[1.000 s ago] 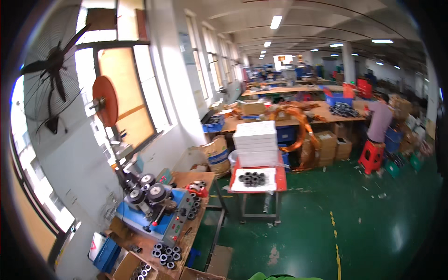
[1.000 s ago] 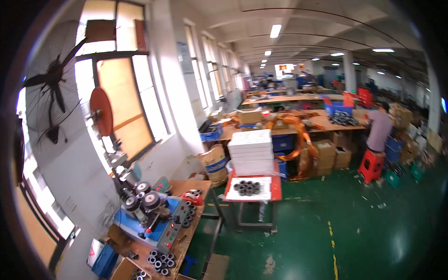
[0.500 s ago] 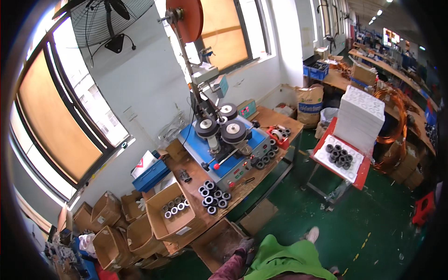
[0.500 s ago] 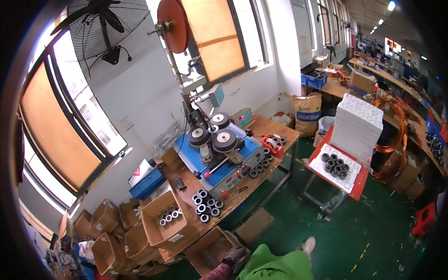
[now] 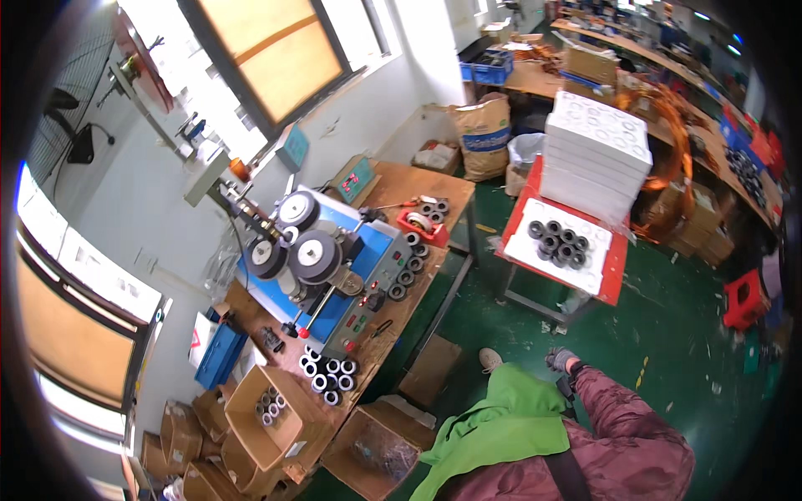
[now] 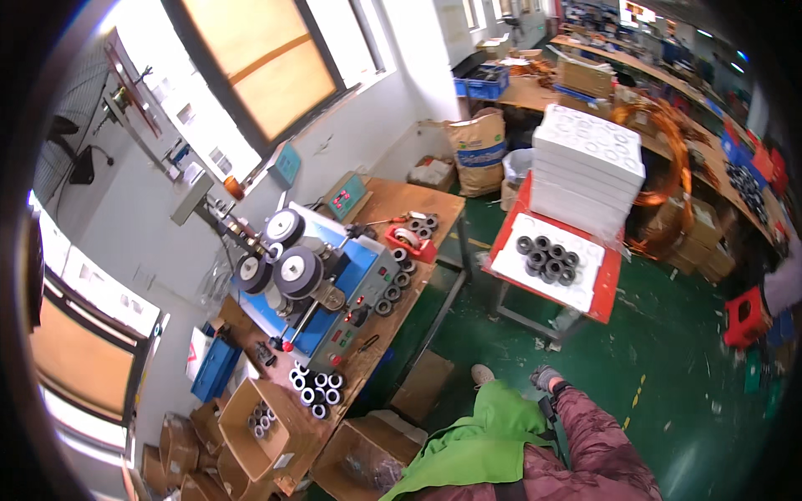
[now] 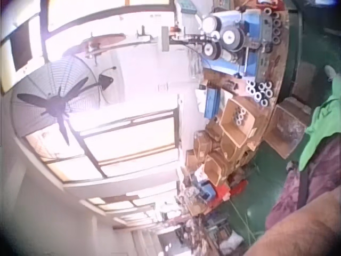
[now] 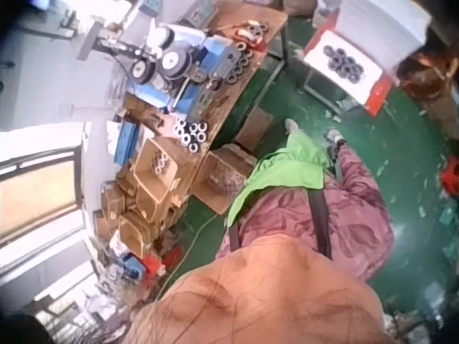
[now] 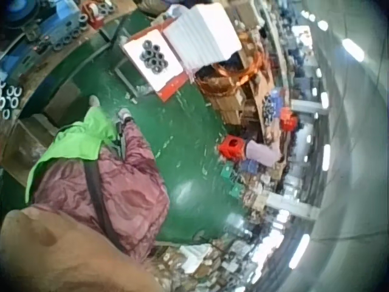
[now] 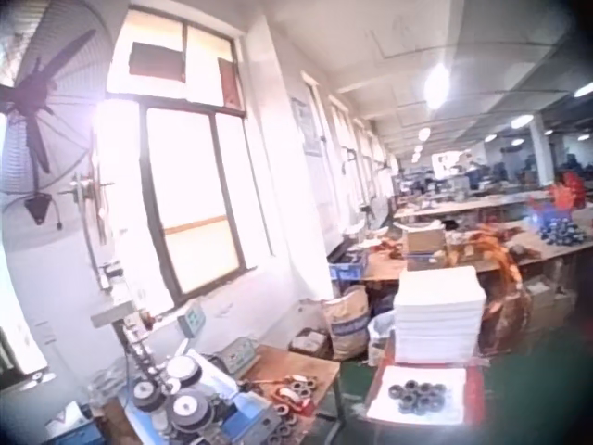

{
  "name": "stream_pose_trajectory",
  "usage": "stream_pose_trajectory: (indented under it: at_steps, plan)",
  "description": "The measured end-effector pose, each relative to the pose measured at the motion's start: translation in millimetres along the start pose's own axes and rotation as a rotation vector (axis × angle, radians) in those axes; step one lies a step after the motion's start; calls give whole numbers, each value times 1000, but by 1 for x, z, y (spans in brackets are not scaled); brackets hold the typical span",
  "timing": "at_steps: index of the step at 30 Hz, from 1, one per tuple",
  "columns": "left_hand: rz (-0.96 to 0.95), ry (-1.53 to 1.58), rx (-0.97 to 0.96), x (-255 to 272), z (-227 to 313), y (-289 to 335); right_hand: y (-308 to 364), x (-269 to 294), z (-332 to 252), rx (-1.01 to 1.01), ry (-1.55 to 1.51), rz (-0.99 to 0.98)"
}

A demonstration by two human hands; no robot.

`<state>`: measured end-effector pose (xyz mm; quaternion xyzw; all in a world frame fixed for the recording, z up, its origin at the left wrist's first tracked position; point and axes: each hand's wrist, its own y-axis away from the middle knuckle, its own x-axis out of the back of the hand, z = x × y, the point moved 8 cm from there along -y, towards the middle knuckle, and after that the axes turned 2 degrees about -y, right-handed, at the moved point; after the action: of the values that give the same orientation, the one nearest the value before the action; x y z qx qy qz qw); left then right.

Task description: The recorder is operating a machine with rotating rollers to process small metal cylindrical components, then organizing the finished parts into a tray.

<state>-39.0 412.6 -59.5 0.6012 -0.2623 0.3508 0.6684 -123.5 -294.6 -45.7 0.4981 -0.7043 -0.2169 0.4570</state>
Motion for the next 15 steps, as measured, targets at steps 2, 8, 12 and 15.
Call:
stream_pose_trajectory:
  at_steps: [2,8,12,15]
  plan:
    - [31,76,35,-3,22,4,-17,26,-22,67,-31,6]
    - [-8,127,49,11,129,-56,-89,101,-21,89,-128,112]
    - [48,1126,304,65,223,-89,-117,131,-49,293,300,127]
    - [122,343,-184,90,249,-106,-130,123,-123,424,437,140]
